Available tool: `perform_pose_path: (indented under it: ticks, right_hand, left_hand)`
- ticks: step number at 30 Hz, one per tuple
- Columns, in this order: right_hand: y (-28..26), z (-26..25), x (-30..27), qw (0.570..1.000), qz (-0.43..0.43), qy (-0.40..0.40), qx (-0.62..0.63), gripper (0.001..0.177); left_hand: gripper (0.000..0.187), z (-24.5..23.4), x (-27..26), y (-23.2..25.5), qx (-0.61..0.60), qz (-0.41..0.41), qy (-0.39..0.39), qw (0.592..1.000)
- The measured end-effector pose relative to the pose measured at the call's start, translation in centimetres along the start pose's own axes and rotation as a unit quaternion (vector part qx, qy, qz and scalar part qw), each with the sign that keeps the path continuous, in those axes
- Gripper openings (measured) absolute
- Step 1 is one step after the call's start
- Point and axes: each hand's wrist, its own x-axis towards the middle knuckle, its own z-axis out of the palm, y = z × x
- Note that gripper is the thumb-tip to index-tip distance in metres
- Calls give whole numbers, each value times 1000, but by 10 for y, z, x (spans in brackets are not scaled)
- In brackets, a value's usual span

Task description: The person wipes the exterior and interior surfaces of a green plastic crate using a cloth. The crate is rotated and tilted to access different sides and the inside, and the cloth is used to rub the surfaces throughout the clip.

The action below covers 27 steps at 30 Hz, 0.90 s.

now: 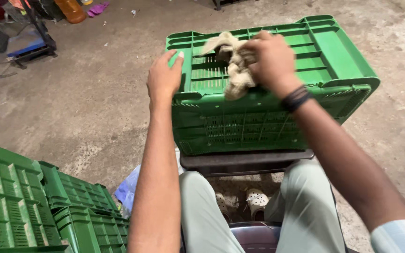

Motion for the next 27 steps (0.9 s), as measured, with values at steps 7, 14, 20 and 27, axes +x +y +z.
perform_pose_path:
  ticks: [7, 14, 20, 27]
  right_hand:
    - [123, -50, -35, 984, 82, -4, -160, 31]
    - [82, -11, 19, 991, 113, -1, -65, 38]
    - [-69, 49, 51, 973, -159, 10, 170, 28]
    - [-93, 57, 71, 980, -183, -16, 79, 9]
  left_hand:
    - [73, 0, 2, 11, 139, -24, -154, 978]
    - [86, 6, -20, 17, 140, -61, -150, 977]
    - [84, 7, -20, 20, 67, -74, -96, 990]
    - [79, -4, -27, 19, 17, -84, -54, 995]
